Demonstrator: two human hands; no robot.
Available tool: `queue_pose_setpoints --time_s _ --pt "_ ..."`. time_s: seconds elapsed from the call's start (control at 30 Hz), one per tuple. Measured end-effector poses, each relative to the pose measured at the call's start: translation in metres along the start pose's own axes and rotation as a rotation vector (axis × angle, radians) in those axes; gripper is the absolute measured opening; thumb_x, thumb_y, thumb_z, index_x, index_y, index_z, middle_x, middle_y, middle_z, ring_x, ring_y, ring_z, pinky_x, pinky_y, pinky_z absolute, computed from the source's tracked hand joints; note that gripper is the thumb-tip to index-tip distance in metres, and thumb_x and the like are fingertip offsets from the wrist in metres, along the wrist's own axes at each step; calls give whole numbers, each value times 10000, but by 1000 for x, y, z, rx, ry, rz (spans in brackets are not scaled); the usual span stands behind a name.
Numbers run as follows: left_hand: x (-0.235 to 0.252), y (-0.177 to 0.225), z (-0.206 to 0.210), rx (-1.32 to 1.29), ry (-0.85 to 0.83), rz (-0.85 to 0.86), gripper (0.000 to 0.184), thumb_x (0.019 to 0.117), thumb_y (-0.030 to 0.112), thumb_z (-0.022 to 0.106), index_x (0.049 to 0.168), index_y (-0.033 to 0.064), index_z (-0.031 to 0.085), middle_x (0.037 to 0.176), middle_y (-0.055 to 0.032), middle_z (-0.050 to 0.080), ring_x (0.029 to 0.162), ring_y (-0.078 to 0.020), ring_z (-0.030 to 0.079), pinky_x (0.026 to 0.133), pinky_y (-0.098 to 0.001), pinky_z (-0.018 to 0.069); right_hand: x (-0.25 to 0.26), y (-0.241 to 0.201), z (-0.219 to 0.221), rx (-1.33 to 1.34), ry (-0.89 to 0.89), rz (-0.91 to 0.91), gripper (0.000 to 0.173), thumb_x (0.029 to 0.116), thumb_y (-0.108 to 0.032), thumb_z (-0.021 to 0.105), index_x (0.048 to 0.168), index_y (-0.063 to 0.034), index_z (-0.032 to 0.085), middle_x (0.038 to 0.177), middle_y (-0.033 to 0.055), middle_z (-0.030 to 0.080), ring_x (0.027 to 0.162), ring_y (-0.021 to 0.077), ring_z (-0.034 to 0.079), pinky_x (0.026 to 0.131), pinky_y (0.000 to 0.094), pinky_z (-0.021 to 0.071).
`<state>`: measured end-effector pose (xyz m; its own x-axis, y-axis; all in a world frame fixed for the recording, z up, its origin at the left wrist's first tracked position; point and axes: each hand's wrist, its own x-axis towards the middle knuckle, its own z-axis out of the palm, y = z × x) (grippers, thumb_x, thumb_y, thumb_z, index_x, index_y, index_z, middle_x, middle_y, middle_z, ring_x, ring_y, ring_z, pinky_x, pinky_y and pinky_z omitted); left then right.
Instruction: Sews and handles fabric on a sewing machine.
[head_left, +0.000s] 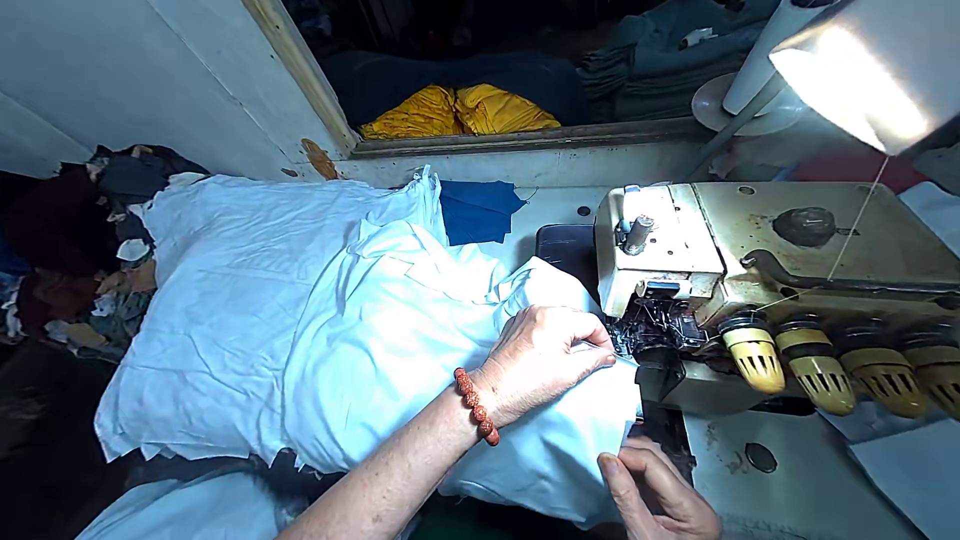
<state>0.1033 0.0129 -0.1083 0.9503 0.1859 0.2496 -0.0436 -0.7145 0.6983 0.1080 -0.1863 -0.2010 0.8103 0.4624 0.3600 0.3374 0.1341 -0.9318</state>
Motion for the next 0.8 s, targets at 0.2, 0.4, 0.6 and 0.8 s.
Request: queue_pose_setpoints --time_s 0.2,0.4,0.6,0.8 --pt "-3 8 -2 166 -70 -24 106 892 245 735 806 186 751 736 91 667 674 -32 623 578 -273 501 -7 -6 -1 80 -102 79 125 895 5 660 772 -11 679 813 -5 695 825 -24 653 761 135 547" --pt "-10 13 8 234 6 64 49 877 180 702 833 161 711 732 70 646 658 -45 622 540 -262 491 -12 -10 -4 129 -133 145 206 910 2 627 705 -14 629 734 -15 662 740 -43 624 687 123 521" --pt "-16 8 20 445 149 261 126 914 156 652 820 113 725 741 -4 589 603 -111 592 460 -253 451 -11 -19 -5 375 -74 338 307 875 110 612 996 -163 541 761 -144 679 649 -55 628 597 139 529" --pt "-23 5 29 547 226 359 130 917 90 627 830 73 722 746 -33 604 612 -151 585 489 -263 459 -5 -23 -14 471 -41 373 345 837 117 605 974 -189 522 758 -147 650 642 -63 602 590 123 509"
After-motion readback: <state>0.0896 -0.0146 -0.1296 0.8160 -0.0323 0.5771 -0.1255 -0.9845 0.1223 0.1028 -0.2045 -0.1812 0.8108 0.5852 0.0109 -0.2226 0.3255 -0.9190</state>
